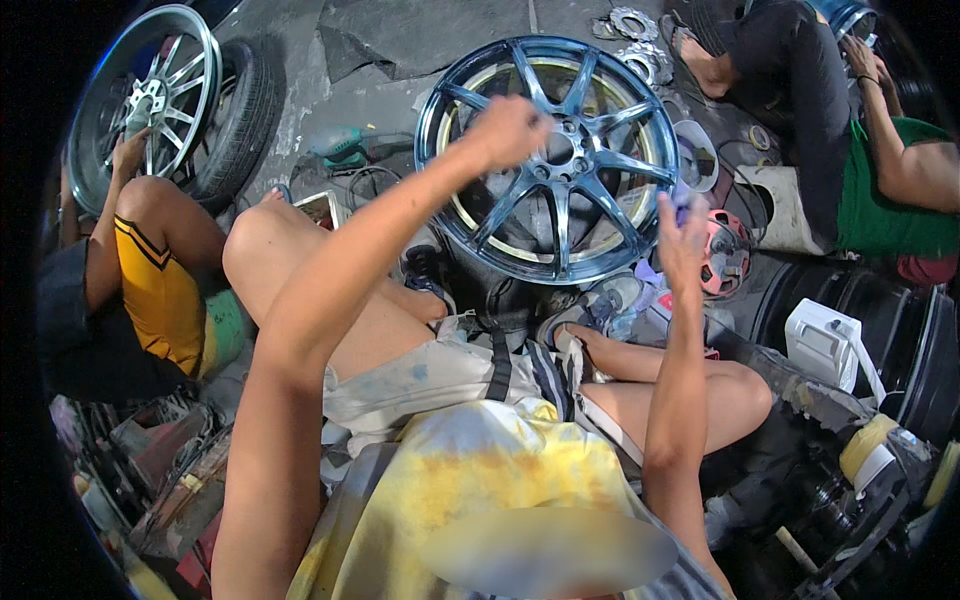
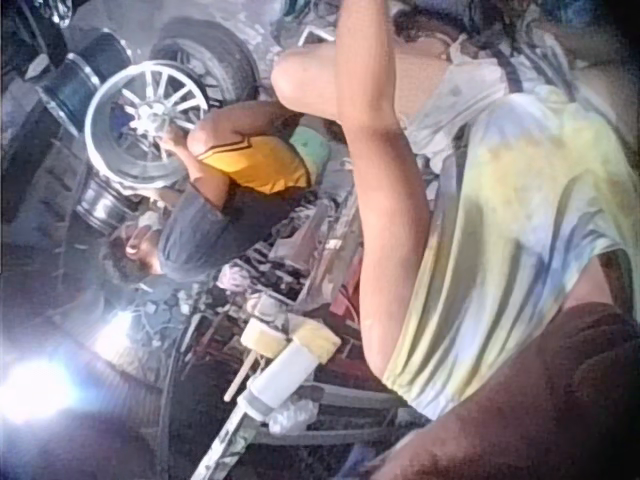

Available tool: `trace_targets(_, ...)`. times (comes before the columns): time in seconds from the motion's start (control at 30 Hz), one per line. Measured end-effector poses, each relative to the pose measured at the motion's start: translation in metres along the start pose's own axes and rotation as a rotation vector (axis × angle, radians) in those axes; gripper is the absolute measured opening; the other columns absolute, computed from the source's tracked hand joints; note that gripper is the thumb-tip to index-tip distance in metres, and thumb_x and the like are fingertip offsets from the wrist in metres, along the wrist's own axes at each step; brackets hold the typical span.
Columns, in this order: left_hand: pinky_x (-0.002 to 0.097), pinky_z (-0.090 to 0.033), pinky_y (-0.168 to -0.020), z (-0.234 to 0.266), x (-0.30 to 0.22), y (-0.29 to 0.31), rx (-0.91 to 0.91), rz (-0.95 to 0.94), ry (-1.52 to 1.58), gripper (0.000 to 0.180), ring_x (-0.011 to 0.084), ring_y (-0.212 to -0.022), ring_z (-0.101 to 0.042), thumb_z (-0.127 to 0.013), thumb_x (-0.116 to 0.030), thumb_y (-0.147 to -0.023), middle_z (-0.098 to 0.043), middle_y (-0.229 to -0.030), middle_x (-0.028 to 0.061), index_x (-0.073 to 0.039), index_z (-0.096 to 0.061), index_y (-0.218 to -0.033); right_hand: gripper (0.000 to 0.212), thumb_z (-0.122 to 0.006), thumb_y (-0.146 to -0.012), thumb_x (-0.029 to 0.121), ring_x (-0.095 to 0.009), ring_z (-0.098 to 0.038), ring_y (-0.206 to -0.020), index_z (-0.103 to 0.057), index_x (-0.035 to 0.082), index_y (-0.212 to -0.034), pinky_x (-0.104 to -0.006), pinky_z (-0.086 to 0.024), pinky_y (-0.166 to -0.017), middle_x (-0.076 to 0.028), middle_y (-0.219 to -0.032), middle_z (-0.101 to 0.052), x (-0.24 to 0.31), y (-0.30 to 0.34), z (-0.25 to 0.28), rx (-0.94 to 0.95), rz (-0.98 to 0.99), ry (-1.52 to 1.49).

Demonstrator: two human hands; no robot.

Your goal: The person sits on the floor and uses a purple sanding block to manually polish the surface of a blue car wheel. They rotate the wheel to access different spokes and the rim, applying pressure with the block to smooth the finish.

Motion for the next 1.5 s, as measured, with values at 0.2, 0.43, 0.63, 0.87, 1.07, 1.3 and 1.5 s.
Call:
trace_targets(0.2,0.0478,-0.046,-0.086,0.046,0.088,0.019,-0.526,0.112,-0.48,0.033,0.0382,-0.101,-0.054,-0.057,-0.031,-0.09,-0.057,-0.107,0.0208,-0.002,-0.064,-0.107,0.025,-0.065,-0.088,0.016,-0.038,-0.059,-0.091,-0.062,0.006,-0.111,-0.0448,-0.048,-0.078,-0.018,-0.098,-0.053,0.089,0.002,-0.084,0.331,0.246,0.007)
trace_targets(0.43,0.0475,-0.037,-0.1,0.024,0.075,0.028,-0.397,-0.003,-0.613,0.032,0.0322,-0.112,-0.048,-0.057,-0.028,-0.092,-0.053,-0.117,0.0126,-0.01,-0.059,-0.118,0.034,-0.065,-0.086,0.012,-0.04,-0.059,-0.097,-0.064,0.007,-0.12,-0.0451,-0.049,-0.084,-0.021,-0.109,-0.054,0.103,-0.011,-0.145,0.394,0.476,0.1)
trace_targets(0.63,0.0566,-0.025,-0.109,0.012,0.083,0.02,-0.314,-0.053,-0.522,0.036,0.0286,-0.134,-0.037,-0.042,-0.039,-0.1,-0.051,-0.128,0.0121,-0.014,-0.059,-0.121,0.03,-0.06,-0.088,0.009,-0.04,-0.059,-0.097,-0.064,0.004,-0.117,-0.0465,-0.049,-0.082,-0.021,-0.11,-0.053,0.103,-0.019,-0.163,0.418,0.399,0.149)
trace_targets(0.87,0.0617,-0.028,-0.104,0.007,0.088,0.017,-0.255,-0.007,-0.628,0.047,0.0294,-0.14,-0.031,-0.04,-0.048,-0.1,-0.047,-0.136,0.0146,-0.014,-0.054,-0.129,0.024,-0.055,-0.09,0.006,-0.042,-0.06,-0.091,-0.066,-0.001,-0.11,-0.0471,-0.049,-0.078,-0.024,-0.101,-0.055,0.109,-0.004,-0.165,0.349,0.346,0.144)
trace_targets(1.07,0.0628,-0.029,-0.105,0.005,0.086,0.014,-0.152,0.029,-0.65,0.055,0.0314,-0.14,-0.031,-0.039,-0.054,-0.098,-0.045,-0.139,0.0171,-0.013,-0.052,-0.132,0.022,-0.056,-0.09,0.007,-0.042,-0.059,-0.089,-0.065,0.0,-0.109,-0.05,-0.05,-0.075,-0.023,-0.103,-0.052,0.11,-0.014,-0.17,0.35,0.327,0.206)
trace_targets(1.3,0.0647,-0.026,-0.108,0.006,0.088,0.011,-0.043,0.054,-0.638,0.069,0.032,-0.146,-0.02,-0.038,-0.066,-0.094,-0.041,-0.144,0.0186,-0.012,-0.049,-0.136,0.024,-0.059,-0.089,0.01,-0.041,-0.061,-0.093,-0.067,0.0,-0.11,-0.046,-0.05,-0.079,-0.022,-0.103,-0.056,0.109,-0.022,-0.172,0.351,0.38,0.279)
trace_targets(1.5,0.0663,-0.023,-0.109,0.009,0.083,0.006,0.082,0.044,-0.7,0.073,0.0317,-0.148,-0.016,-0.039,-0.068,-0.092,-0.038,-0.147,0.0172,-0.014,-0.045,-0.14,0.02,-0.057,-0.09,0.011,-0.041,-0.061,-0.085,-0.066,0.003,-0.106,-0.0497,-0.049,-0.073,-0.022,-0.101,-0.054,0.107,-0.015,-0.169,0.358,0.432,0.21)
Point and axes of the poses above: each hand's wrist, its own y-axis away from the middle knuckle, its own z-axis out of the back of the hand, x = y × z, the point moved 6 cm from there along -y, towards the middle knuckle
